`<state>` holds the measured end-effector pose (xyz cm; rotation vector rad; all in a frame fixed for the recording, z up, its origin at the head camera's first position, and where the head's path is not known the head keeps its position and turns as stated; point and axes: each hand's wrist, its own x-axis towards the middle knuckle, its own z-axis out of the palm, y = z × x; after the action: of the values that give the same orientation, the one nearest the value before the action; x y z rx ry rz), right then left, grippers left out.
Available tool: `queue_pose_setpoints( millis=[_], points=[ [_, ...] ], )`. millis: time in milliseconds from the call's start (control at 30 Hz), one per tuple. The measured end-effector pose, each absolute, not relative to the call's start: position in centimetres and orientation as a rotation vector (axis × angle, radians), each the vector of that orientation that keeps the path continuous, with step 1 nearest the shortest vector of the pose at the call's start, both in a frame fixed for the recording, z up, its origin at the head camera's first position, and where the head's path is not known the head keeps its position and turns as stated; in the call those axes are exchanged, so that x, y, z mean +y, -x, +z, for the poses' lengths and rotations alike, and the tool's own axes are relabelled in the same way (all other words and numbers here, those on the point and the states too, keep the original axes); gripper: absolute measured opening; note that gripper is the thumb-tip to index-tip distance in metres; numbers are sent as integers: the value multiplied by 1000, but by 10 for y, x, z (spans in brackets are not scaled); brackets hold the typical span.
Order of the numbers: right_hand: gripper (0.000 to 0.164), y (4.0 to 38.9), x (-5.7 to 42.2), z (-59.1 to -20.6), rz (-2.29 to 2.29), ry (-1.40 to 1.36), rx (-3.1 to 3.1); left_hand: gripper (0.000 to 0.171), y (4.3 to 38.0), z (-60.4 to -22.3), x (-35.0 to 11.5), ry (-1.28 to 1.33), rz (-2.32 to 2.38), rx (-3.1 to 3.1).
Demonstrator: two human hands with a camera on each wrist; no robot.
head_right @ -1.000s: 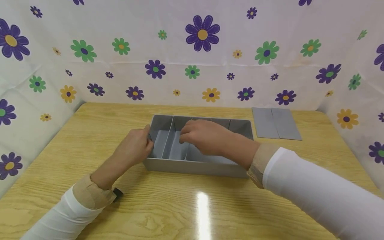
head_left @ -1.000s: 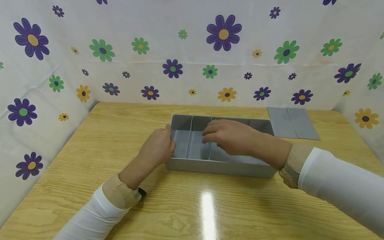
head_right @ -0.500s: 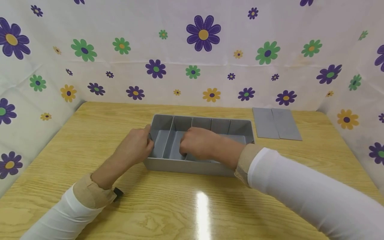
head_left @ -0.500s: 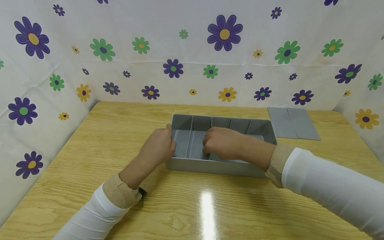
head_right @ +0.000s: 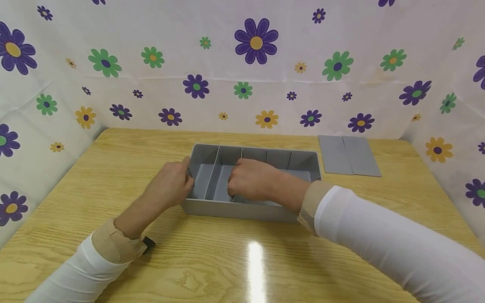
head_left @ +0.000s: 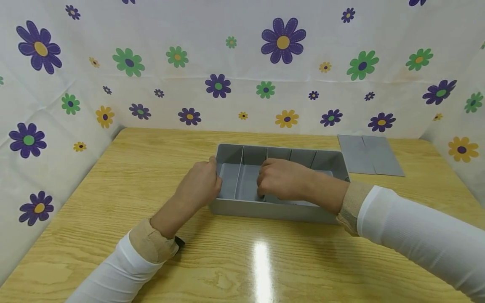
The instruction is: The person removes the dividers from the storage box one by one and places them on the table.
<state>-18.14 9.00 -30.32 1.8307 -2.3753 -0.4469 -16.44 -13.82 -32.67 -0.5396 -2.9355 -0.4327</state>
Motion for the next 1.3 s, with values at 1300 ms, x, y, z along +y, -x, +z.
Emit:
queue_pose_setpoints(
  millis=[1300],
  points=[
    [39, 178, 131, -232, -65, -1669, -2424, 52, 163, -327, -137, 539, -422, -2936]
  ],
)
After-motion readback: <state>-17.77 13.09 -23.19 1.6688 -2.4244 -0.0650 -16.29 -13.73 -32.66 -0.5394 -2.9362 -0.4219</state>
